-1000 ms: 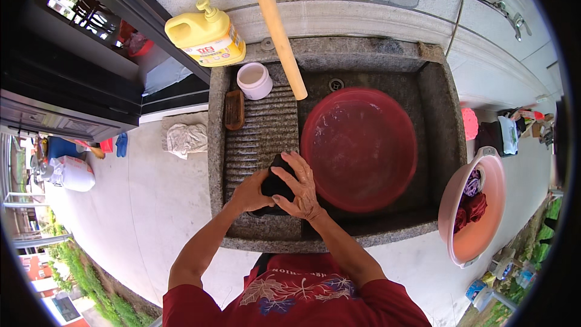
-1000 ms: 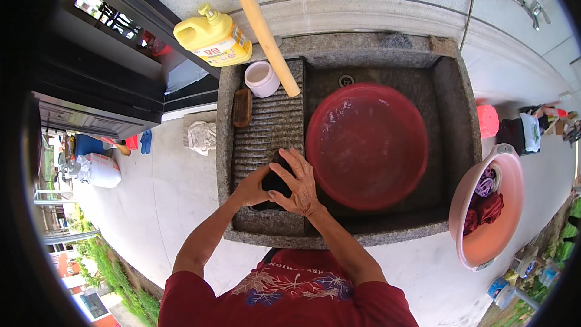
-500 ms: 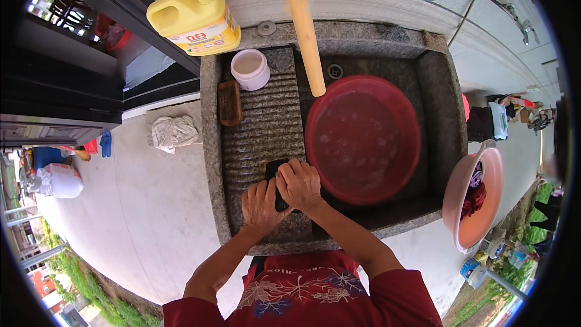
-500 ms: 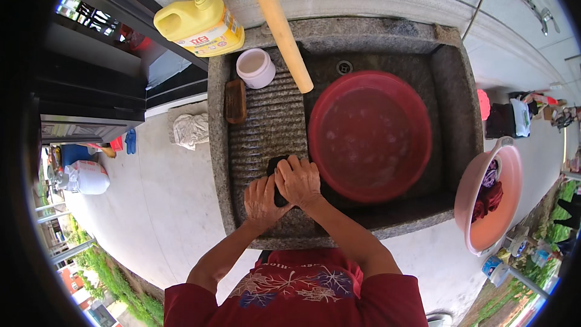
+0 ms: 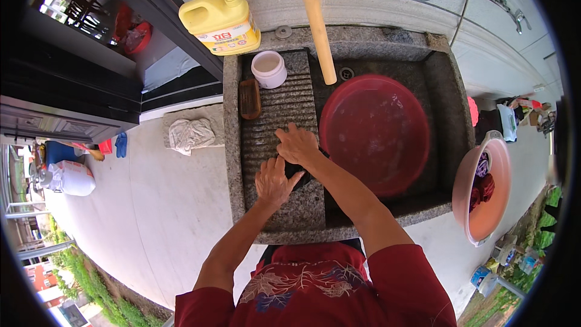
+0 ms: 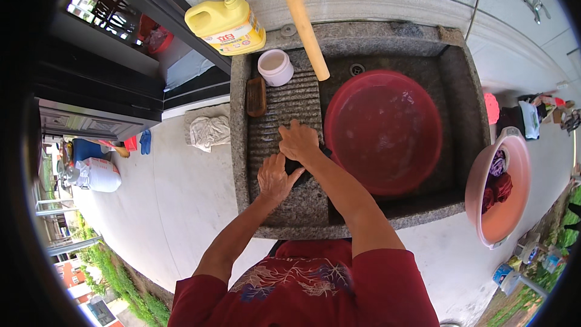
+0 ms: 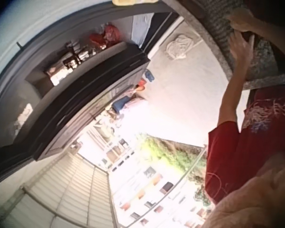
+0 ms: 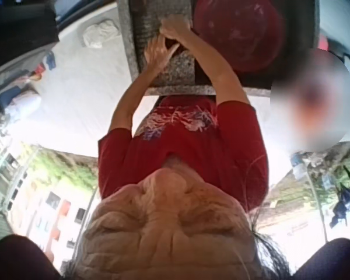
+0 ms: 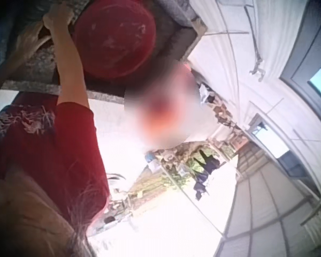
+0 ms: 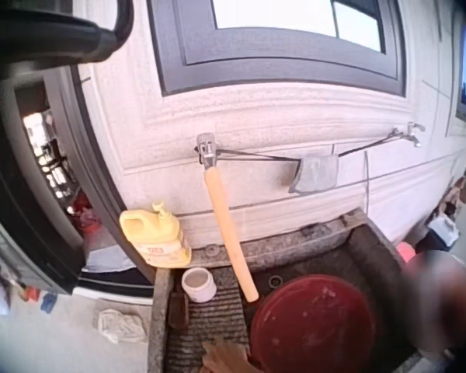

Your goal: The person washes several pieces of clothing by hand in a red basin placed in an outdoor stone sink. They scrub and rinse a black garment, then a light-colored cloth, and finally a patterned cloth, transferring each to a pink basin after rinsing.

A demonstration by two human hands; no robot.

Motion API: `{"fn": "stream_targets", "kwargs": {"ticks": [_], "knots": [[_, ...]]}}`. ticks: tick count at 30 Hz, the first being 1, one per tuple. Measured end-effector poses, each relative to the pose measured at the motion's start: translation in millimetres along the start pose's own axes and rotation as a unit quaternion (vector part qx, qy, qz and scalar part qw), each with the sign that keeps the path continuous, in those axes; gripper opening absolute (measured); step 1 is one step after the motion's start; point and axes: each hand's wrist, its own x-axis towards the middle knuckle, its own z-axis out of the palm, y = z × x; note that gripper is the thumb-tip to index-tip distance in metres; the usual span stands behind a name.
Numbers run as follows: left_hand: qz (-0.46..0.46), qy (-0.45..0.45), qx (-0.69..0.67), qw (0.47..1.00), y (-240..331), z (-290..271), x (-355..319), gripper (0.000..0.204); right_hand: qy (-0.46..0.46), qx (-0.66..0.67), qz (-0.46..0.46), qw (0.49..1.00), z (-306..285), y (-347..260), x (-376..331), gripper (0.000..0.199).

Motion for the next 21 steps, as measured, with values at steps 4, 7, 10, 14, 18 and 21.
{"fn": "stream_targets", "kwargs": {"ticks": [4, 7, 10, 14, 18, 21], "knots": [[0.073, -0.003, 0.063, 0.995, -1, -26, 7, 0.068, 0.125, 0.14, -0.07, 0.98, -1, 13, -23, 0.02], [0.088, 0.011, 0.012, 0.996, -6, -37, -1, 0.099, 0.315, 0.053, -0.203, 0.926, -14, 13, -40, 0.024], [0.038, -0.06, -0.057, 0.996, 10, -53, -26, 0.112, 0.347, 0.168, -0.075, 0.92, -10, -19, -90, 0.027], [0.092, -0.082, 0.04, 0.992, 34, -63, -25, 0.116, 0.3, 0.298, -0.037, 0.906, -2, -19, -119, 0.031], [0.028, -0.177, 0.069, 0.981, 30, -46, -22, 0.103, 0.403, 0.223, 0.109, 0.881, -31, 33, -139, 0.033], [0.006, -0.081, 0.089, 0.993, 23, -23, -32, 0.093, 0.365, 0.078, 0.494, 0.785, -41, 116, -171, 0.058]]}}
